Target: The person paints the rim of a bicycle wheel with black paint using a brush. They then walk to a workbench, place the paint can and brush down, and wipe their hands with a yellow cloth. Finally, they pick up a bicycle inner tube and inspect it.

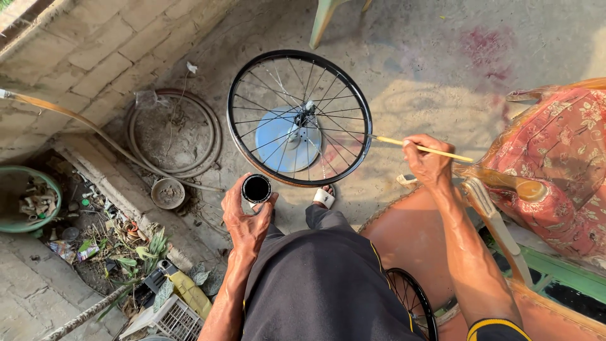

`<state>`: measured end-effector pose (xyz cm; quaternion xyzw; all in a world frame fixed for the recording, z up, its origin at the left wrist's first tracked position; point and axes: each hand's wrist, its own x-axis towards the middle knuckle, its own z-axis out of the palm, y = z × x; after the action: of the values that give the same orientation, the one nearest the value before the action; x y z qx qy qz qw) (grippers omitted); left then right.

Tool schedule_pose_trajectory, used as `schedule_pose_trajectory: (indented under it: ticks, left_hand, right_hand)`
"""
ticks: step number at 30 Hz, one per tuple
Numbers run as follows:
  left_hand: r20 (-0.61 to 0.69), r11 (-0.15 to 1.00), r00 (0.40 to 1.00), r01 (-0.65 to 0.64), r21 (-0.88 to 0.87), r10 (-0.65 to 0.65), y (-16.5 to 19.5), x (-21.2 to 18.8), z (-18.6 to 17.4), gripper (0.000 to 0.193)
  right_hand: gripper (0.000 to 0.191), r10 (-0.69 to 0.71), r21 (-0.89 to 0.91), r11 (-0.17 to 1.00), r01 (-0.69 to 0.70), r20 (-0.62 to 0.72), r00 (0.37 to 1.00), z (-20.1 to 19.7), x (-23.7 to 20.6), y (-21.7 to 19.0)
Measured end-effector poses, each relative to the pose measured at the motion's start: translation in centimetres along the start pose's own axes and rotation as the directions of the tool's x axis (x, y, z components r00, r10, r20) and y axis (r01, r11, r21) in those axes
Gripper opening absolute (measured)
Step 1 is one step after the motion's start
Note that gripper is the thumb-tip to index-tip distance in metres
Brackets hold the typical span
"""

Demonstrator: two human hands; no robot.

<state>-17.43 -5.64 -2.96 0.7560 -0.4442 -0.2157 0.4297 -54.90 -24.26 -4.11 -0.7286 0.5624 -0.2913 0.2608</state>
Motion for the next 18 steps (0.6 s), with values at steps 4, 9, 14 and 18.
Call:
schedule_pose_trajectory:
  ticks: [4, 9, 14, 18]
  left_hand:
    - [0.0, 0.999, 0.999, -0.045, -0.002, 0.045, 1.4, 0.0, 1.0, 0.065]
    - [0.016, 0.998, 0.998, -0.067, 0.005, 0.067, 2.5, 0.0, 1.2, 0.061]
    - [0.005, 0.996, 0.997, -0.082, 0.024, 0.082, 2.3, 0.4, 1.2, 0.062]
    - [0.012, 0.997, 0.998, -0.066, 0.029, 0.065, 1.6, 0.8, 0.8, 0.061]
  right_hand:
    - [0.016, -0.007, -0.07, 0.998, 0.01, 0.054, 0.998, 0.9, 0.4, 1.0]
    - [0.016, 0.019, -0.11, 0.994, -0.009, 0.092, 0.996, 1.9, 0.9, 0.3]
    - [0.015, 0.024, -0.109, 0.994, -0.005, 0.172, 0.985, 2.2, 1.4, -1.2]
    - [0.015, 0.091, -0.154, 0.986, -0.058, 0.212, 0.973, 2.5, 1.0, -2.2]
